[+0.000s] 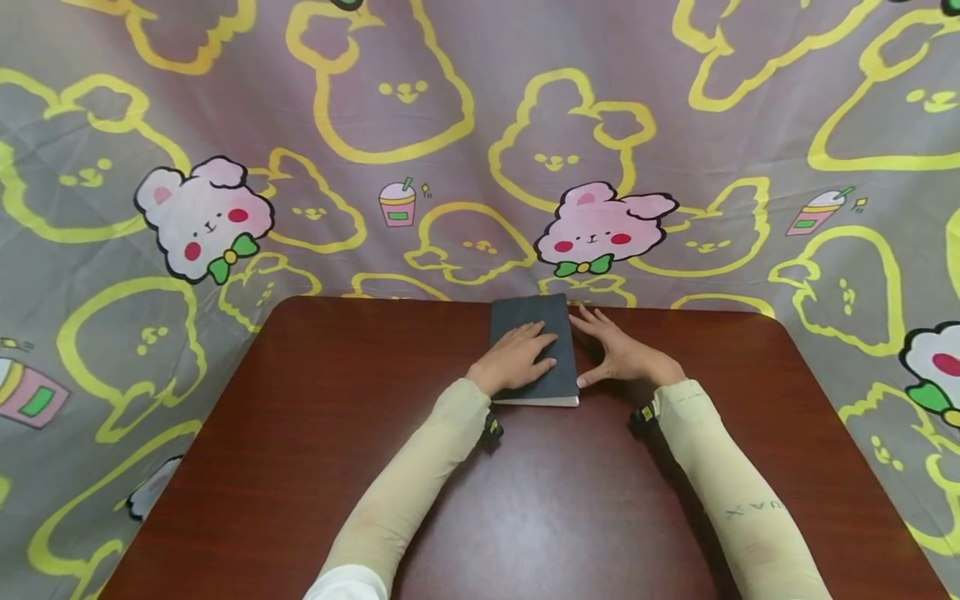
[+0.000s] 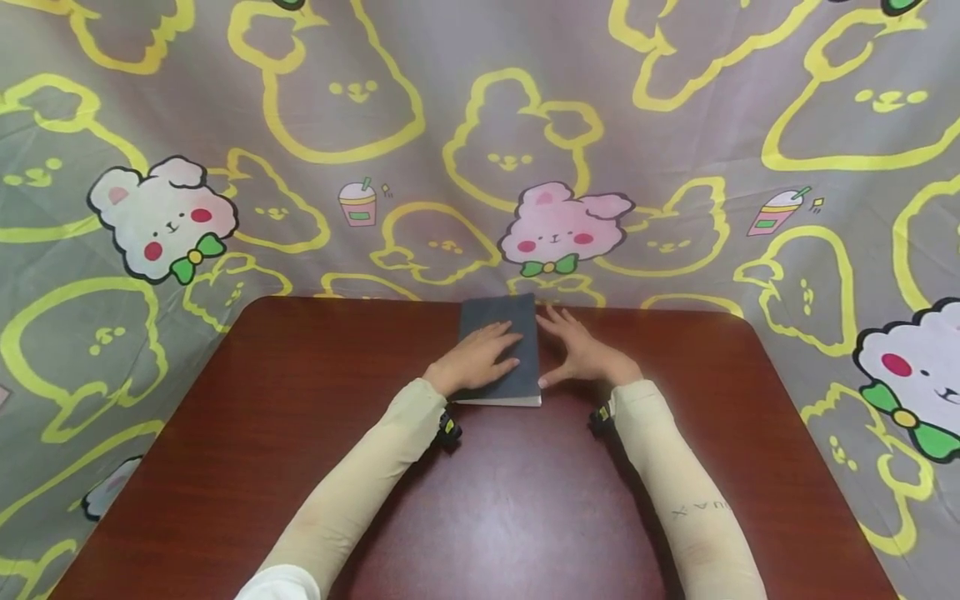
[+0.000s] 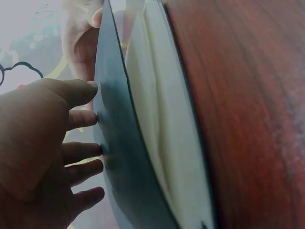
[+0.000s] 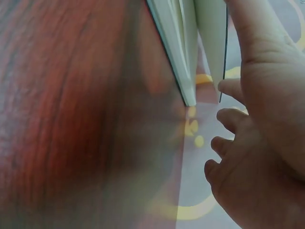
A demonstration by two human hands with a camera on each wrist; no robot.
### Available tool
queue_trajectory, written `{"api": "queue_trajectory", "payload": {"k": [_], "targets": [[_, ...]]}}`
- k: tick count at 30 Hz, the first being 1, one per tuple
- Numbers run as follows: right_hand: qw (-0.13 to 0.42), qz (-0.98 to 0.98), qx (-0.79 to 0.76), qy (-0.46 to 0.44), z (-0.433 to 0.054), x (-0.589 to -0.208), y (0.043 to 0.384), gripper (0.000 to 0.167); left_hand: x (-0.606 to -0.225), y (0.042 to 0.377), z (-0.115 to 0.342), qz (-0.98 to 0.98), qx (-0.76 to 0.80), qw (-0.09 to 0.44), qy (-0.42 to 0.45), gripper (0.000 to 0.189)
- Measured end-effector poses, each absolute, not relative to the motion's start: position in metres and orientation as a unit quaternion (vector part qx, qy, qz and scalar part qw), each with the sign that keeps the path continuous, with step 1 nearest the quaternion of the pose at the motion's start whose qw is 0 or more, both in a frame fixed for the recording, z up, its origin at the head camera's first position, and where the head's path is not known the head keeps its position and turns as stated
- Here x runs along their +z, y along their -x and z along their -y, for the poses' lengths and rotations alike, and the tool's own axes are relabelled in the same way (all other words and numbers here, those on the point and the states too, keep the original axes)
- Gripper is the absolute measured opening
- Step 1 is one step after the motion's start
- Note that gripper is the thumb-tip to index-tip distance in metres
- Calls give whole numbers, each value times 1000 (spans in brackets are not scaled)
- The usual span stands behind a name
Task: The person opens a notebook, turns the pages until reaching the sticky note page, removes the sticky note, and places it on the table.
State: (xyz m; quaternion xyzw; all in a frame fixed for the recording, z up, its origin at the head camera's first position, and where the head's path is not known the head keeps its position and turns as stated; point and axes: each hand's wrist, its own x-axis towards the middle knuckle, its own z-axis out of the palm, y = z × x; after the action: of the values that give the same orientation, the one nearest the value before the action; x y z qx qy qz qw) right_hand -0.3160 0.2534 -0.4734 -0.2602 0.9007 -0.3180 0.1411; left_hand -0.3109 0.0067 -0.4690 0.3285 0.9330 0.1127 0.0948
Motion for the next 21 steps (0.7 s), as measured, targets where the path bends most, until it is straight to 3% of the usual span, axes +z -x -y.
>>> {"api": "queue_trajectory", "payload": {"k": [21], "targets": [[106,-891,-333,290,-240,-449,316,112,-420,295,-22,-931,79,3,-356,56]]}}
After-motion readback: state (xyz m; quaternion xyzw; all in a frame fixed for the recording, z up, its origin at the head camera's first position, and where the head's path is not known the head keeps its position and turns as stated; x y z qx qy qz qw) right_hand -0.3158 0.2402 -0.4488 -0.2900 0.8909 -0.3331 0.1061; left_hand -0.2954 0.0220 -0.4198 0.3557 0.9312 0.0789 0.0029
